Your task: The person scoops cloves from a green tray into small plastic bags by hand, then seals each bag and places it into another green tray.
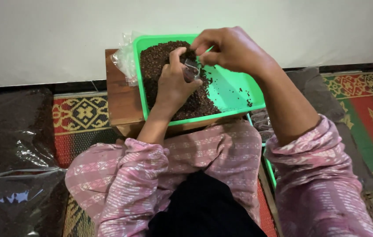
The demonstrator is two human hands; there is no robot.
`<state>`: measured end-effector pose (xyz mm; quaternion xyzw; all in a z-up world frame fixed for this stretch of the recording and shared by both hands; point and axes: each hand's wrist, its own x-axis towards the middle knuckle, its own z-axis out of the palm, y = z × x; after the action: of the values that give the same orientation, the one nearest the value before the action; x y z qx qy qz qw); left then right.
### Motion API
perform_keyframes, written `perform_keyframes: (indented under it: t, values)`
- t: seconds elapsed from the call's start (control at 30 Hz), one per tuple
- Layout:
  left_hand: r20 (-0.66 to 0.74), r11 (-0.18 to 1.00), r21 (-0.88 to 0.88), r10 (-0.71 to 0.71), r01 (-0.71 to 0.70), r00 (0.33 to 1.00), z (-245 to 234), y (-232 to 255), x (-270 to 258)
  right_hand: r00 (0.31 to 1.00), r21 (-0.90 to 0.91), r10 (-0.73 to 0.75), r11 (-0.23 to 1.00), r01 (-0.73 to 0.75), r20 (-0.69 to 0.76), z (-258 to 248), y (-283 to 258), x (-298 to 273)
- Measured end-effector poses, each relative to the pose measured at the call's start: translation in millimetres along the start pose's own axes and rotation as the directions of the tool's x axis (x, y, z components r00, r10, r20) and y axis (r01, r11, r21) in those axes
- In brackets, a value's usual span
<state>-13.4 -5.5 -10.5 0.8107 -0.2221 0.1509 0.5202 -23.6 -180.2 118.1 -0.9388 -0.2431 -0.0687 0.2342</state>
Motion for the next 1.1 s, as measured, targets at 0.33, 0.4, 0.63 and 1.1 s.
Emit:
perform_keyframes:
  t: [0.33, 0.4, 0.63, 1.1]
  values:
    - [0.037, 0.997, -0.070, 0.015, -0.012, 0.999, 12, -37, -1, 0.870, -0.012, 0.448, 0.890, -0.455, 0.206, 104, 165, -33]
    - [0.021, 0.998, -0.044, 0.040, -0.039, 0.999, 11, -35, -4, 0.925, 0.044, 0.363, 0.928, -0.370, 0.116, 129, 172, -26]
    - [0.011, 0.995, -0.100, 0.026, -0.025, 1.000, 11, -27, -3, 0.978, 0.106, 0.197, 0.973, -0.203, 0.063, 70, 74, -11]
    - [-0.189, 0.993, 0.005, 0.121, -0.122, 0.974, 15, -10, 0, 0.983, -0.103, -0.172, 0.981, 0.165, -0.066, 35, -17, -22]
